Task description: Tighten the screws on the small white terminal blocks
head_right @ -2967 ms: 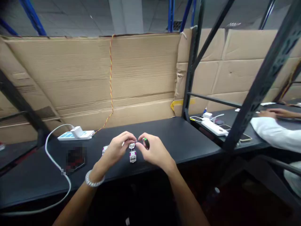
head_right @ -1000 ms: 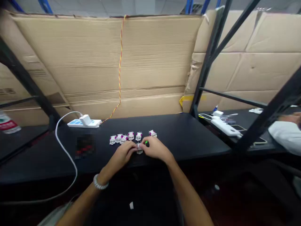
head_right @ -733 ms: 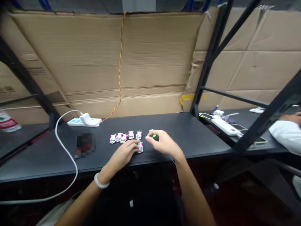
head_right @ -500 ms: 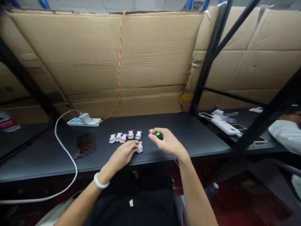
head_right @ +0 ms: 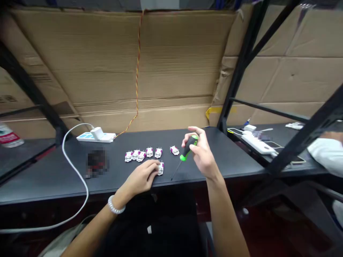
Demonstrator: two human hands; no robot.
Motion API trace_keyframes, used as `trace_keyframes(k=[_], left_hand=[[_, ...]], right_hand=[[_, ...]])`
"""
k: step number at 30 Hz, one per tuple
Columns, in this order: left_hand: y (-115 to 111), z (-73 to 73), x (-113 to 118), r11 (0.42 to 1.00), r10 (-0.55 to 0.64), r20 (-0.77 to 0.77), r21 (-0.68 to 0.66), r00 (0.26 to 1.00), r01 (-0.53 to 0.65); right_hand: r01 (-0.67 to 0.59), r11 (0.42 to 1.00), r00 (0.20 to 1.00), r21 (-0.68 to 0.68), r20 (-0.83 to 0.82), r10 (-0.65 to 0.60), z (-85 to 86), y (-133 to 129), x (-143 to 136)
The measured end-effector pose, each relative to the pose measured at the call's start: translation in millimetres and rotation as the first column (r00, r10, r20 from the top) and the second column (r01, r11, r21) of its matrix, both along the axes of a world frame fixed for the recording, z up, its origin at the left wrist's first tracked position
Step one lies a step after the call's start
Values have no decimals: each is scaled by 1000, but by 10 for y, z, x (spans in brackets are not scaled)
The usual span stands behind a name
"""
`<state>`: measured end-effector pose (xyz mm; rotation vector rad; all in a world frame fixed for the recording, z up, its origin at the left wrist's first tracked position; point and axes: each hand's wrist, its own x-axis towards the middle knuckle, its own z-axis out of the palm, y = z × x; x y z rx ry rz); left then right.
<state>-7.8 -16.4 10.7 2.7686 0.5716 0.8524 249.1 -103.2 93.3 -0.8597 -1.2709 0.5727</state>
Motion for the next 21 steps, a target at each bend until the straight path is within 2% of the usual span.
trace_keyframes(k=[3, 6, 11, 21], left_hand=[[-29, 16, 23, 999, -5, 7, -40, 1000, 5], [-56, 25, 49, 998, 15, 23, -68, 1000, -14], [-78, 39, 72, 994, 28, 72, -108, 997, -20], [-142, 9, 123, 991, 76, 89, -119, 993, -65]], right_hand=[[12, 1000, 999, 8, 32, -12, -36, 33, -38], [81, 996, 996, 26, 42, -82, -34, 46, -130], [186, 971, 981, 149, 31, -193, -20, 85, -325], [153, 979, 982, 136, 94, -166, -183, 204, -496]])
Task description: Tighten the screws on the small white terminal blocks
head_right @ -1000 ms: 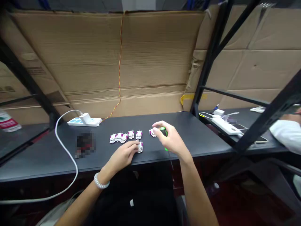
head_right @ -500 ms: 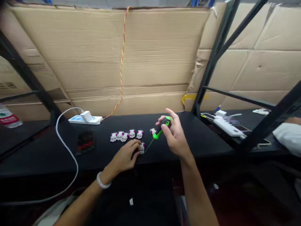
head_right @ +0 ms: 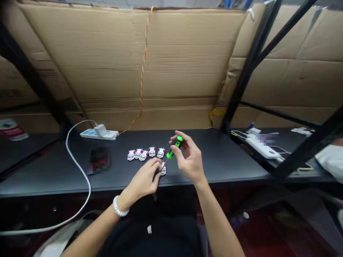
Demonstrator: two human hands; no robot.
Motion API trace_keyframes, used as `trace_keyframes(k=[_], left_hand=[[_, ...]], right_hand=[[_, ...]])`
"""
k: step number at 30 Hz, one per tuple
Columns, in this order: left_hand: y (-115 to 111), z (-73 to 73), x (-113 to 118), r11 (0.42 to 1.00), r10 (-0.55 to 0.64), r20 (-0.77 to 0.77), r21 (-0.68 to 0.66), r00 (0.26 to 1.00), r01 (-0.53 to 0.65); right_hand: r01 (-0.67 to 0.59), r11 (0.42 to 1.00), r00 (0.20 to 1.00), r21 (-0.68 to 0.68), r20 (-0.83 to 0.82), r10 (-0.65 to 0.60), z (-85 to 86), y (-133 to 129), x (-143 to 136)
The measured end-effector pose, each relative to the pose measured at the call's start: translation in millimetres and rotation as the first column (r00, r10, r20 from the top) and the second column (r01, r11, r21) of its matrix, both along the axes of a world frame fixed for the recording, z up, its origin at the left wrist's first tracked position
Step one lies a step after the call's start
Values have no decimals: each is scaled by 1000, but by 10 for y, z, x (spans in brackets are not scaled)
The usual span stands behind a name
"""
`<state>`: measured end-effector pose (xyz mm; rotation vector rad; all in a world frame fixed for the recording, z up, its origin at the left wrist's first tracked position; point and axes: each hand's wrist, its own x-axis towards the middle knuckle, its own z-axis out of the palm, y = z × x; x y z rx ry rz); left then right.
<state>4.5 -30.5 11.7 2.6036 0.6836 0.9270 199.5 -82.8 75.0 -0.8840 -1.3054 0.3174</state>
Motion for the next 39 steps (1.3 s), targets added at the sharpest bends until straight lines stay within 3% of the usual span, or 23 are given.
trace_keyframes(k=[11, 17, 19, 24, 26, 30, 36, 39], left_hand=[[-19, 4, 22, 997, 46, -35, 60, 998, -44], [-45, 21, 52, 991, 87, -74, 106, 993, -79], [-45, 11, 61, 991, 93, -64, 102, 994, -86], [-39, -9, 81, 991, 120, -54, 66, 991, -117], [-47, -10, 94, 989, 139, -58, 52, 989, -136], [-67, -7, 118, 984, 180, -55, 14, 982, -179], [-66, -6, 122, 984, 171, -45, -35, 984, -172], [-60, -12, 123, 982, 182, -33, -45, 983, -184]], right_hand=[[26, 1000, 996, 5, 82, -27, -29, 7, -16], [194, 978, 937, 81, 281, -209, 19, 18, -57], [159, 984, 928, 75, 330, -175, 58, 19, -72], [-135, 991, 950, -7, 283, 132, 152, 55, -119], [-122, 993, 947, -5, 300, 118, 183, 81, -147], [-12, 996, 922, 93, 385, -25, 240, 103, -201], [-179, 983, 905, 45, 400, 147, 271, 62, -223], [-68, 995, 908, 77, 417, 30, 276, 70, -237]])
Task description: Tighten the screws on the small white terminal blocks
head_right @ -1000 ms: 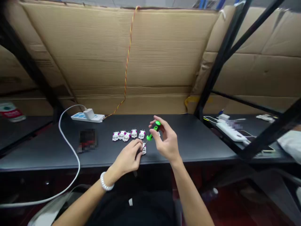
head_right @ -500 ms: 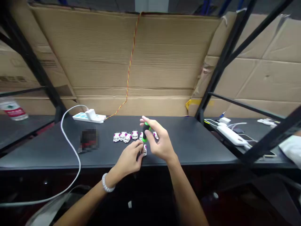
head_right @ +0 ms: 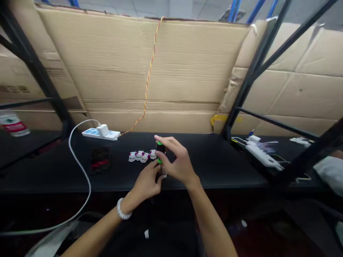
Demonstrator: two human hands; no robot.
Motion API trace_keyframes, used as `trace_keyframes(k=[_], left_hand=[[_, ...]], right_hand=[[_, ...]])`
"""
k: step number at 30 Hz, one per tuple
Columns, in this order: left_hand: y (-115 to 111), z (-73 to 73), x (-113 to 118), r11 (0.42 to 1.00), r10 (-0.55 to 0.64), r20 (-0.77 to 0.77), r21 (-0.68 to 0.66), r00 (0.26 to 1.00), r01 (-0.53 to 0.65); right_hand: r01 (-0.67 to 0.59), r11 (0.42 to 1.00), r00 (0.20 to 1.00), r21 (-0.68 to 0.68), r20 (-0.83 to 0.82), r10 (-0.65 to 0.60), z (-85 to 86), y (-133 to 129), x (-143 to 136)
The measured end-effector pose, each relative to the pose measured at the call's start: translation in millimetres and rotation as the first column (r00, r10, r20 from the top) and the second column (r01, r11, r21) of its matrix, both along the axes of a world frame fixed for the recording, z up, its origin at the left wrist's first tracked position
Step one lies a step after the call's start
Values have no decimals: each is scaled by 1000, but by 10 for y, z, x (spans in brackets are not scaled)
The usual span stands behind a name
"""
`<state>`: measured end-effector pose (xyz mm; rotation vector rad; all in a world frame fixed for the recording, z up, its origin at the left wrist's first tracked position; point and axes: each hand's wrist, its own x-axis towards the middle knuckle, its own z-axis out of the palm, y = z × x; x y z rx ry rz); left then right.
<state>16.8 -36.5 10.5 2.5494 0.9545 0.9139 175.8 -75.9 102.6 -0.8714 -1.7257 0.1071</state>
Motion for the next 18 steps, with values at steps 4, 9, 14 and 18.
trace_keyframes(k=[4, 9, 14, 18], left_hand=[[9, -23, 5, 1000, -5, 16, 7, 1000, 5], [-3, -37, 5, 1000, 5, 14, 17, 1000, -5], [-28, -4, 12, 1000, 27, 7, 10, 1000, -27], [-36, 22, 18, 999, 35, 6, 3, 999, -35]], right_hand=[[122, 990, 992, 73, 12, -123, 5, 14, -6], [-91, 996, 996, -22, -11, 91, 4, -16, 32], [2, 1000, 1000, 18, -4, -2, 24, -27, 42], [37, 999, 999, 4, 16, -37, 16, -46, 69]])
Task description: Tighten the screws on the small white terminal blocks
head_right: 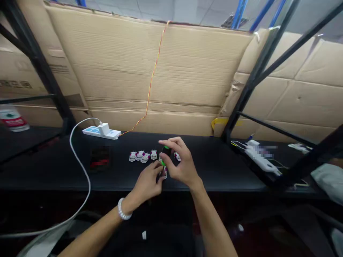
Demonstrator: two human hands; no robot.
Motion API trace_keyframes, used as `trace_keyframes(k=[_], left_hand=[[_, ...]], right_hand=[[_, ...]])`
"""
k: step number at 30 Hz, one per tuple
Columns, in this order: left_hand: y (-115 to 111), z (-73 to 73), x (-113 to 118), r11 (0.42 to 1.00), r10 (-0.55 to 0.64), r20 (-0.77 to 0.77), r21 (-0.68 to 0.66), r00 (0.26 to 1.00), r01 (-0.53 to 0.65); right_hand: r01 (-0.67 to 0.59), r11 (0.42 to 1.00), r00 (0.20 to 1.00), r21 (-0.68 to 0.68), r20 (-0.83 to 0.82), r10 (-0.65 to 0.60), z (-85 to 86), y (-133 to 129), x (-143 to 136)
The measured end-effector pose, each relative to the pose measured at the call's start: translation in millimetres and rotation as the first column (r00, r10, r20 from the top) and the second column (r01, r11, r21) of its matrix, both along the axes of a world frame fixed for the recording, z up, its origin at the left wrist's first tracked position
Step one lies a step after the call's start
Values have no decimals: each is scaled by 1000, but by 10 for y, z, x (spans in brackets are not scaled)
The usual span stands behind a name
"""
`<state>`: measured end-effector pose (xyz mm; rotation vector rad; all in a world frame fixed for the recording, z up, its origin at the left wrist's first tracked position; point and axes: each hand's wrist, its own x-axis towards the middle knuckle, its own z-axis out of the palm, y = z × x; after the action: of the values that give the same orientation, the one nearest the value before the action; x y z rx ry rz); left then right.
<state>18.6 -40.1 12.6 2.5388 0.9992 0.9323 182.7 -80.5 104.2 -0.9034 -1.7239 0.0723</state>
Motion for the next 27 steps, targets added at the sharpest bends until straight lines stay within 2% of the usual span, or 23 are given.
trace_keyframes(k=[4, 10, 14, 16, 21, 23, 25, 27], left_hand=[[8, -14, 0, 1000, -16, 8, -5, 1000, 16], [12, -52, 3, 1000, -14, 11, 10, 1000, 14], [9, -46, -3, 1000, -24, 15, 1, 1000, 24], [9, -44, -4, 1000, -21, 13, 9, 1000, 21], [16, -60, -3, 1000, -22, 17, 21, 1000, 21], [22, -67, -4, 999, -35, 26, 12, 999, 35], [26, -67, -7, 999, -45, 41, -4, 998, 45], [31, -61, -12, 998, -60, 69, -15, 996, 61]], right_hand=[[-110, 991, 994, -75, 5, 111, 12, -20, 30], [58, 998, 993, -7, 105, -57, 87, 3, 4], [-61, 989, 992, -131, 99, 75, 87, 2, 25], [-97, 986, 991, -134, 76, 108, 82, 2, 33], [83, 996, 992, -20, 102, -80, 92, -2, 17], [42, 997, 994, -60, 105, -36, 93, -12, 19], [-55, 992, 995, -111, 82, 65, 89, -17, 29], [-95, 989, 993, -111, 60, 103, 84, -11, 39]])
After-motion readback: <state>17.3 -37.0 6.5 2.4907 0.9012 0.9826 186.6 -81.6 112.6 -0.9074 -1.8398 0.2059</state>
